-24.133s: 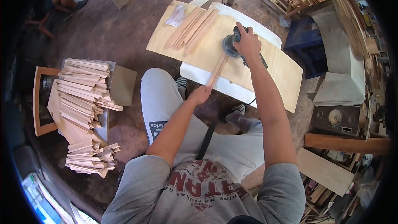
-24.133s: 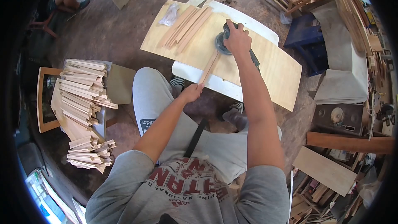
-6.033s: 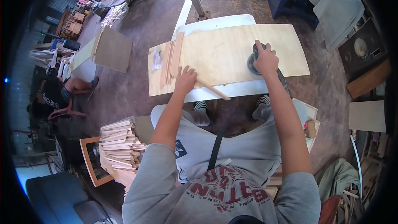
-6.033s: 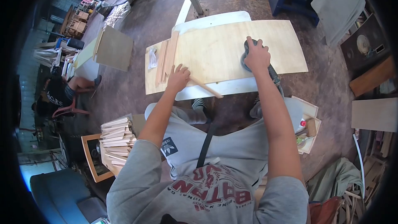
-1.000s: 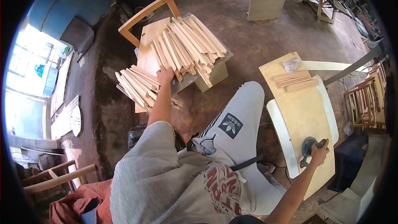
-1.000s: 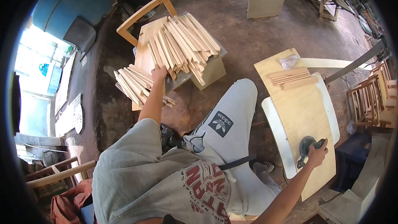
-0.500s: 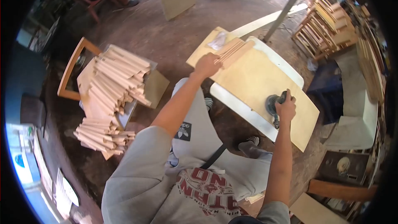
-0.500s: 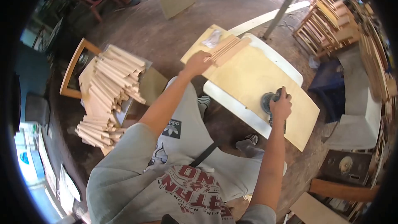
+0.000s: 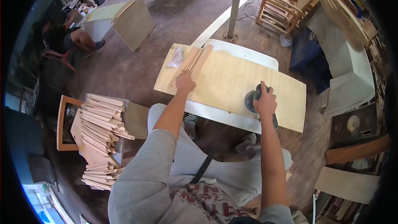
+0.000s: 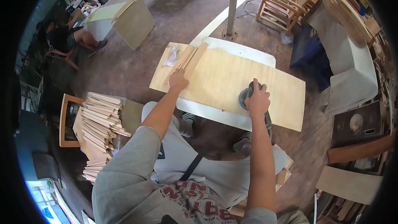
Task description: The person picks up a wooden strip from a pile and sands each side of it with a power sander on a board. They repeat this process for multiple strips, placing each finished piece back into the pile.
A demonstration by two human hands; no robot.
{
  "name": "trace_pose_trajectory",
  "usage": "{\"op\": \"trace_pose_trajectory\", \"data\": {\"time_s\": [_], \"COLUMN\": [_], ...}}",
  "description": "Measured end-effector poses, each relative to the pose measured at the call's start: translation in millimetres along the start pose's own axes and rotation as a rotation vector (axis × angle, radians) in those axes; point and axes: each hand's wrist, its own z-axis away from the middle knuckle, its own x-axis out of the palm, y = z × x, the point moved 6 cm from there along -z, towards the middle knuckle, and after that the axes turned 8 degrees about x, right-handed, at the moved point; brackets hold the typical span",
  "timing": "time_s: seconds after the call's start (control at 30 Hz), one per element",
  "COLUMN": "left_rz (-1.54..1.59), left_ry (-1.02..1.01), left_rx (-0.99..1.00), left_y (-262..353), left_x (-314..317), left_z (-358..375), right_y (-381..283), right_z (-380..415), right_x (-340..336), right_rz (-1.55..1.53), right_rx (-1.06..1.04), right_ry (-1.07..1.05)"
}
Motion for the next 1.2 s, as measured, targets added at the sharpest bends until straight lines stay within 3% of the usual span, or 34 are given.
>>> {"op": "trace_pose_trajectory", "data": {"time_s": [0.17,0.3,0.4,0.5,0.6,0.7,0.8,0.83,0.9,0.97,1.1,1.2], "left_rz": [0.31,0.6,0.45,0.387,0.268,0.72,0.962,0.795,0.866,0.795,0.687,1.031], "left_ry": [-0.178,-0.042,0.147,-0.094,0.117,0.172,-0.122,0.254,-0.006,-0.104,-0.246,-0.508], "left_rx": [-0.197,-0.342,-0.18,-0.24,-0.175,-0.187,-0.181,-0.033,-0.11,-0.11,-0.075,-0.245], "left_y": [0.8,-4.4,-22.6,-12.6,-3.6,1.6,49.5,48.9,75.7,79.6,82.2,88.7], "left_x": [10.2,13.1,23.0,-18.5,-38.3,-28.3,-26.5,7.2,7.0,44.5,58.6,79.3], "left_z": [22.0,29.1,15.5,23.1,36.2,57.7,105.6,118.3,154.2,175.9,192.0,198.9], "right_y": [1.0,-5.0,-7.6,-9.5,-8.9,-8.0,-2.6,-2.3,-0.3,1.2,3.4,4.2], "right_z": [-5.7,0.3,7.7,8.5,10.8,9.2,7.8,5.8,4.8,4.1,7.2,5.6], "right_x": [4.7,1.2,0.8,2.5,2.1,2.3,5.9,5.3,5.6,4.1,3.2,2.6], "right_rz": [-0.028,-0.03,-0.036,-0.031,-0.027,-0.019,0.002,0.009,0.015,0.011,0.015,0.007], "right_rx": [-0.001,-0.009,-0.011,-0.01,0.006,0.014,0.024,0.03,0.037,0.035,0.035,0.021], "right_ry": [0.017,-0.008,-0.006,-0.01,-0.022,-0.027,-0.02,-0.024,-0.031,-0.034,-0.031,-0.037]}}
